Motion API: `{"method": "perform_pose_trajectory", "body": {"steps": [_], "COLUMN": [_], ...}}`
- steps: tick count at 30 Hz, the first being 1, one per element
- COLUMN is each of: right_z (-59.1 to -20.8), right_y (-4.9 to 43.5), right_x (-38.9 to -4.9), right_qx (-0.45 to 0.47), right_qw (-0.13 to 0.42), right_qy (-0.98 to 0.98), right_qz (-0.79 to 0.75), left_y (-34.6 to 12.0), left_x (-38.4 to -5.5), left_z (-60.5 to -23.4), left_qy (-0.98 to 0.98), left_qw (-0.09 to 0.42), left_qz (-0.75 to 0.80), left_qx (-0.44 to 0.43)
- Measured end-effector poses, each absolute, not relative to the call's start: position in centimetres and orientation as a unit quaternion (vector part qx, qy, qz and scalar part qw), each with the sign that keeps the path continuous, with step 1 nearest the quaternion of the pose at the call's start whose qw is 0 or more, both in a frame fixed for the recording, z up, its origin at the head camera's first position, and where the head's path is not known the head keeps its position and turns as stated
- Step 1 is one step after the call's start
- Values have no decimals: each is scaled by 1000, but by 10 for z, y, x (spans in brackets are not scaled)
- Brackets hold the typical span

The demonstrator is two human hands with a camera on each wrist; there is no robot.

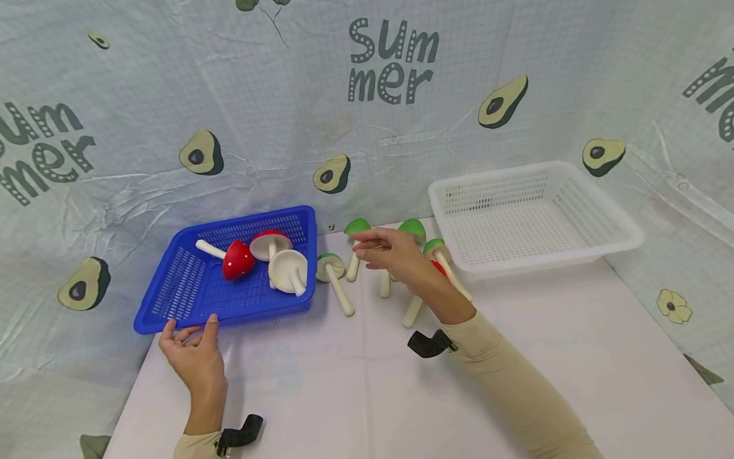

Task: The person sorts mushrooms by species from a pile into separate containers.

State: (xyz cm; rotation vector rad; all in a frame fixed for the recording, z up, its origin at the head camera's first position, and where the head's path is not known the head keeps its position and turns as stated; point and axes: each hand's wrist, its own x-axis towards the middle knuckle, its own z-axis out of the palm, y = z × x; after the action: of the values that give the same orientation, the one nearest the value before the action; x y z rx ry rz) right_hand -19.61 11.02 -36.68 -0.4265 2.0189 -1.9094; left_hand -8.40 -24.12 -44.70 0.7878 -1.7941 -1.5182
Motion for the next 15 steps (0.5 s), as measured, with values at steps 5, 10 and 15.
{"method": "perform_pose_trajectory", "body": {"steps": [5, 10, 15], "right_z": [-371, -376, -383], "right_y": [125, 138, 150], "right_x": [-189, -179, -173], "right_qx": [-141, -114, -117], "right_qw": [159, 149, 146], "right_qy": [717, 725, 730], "right_qz": [-663, -663, -657], "left_y": [-240, -240, -240], "left_x": [-83, -83, -83], "left_z": [-445, -446, -447], "left_qy": [-682, -683, -686], "left_qw": [326, 327, 330], "left_qz": [-580, -580, -578], "left_qx": [303, 299, 294]}}
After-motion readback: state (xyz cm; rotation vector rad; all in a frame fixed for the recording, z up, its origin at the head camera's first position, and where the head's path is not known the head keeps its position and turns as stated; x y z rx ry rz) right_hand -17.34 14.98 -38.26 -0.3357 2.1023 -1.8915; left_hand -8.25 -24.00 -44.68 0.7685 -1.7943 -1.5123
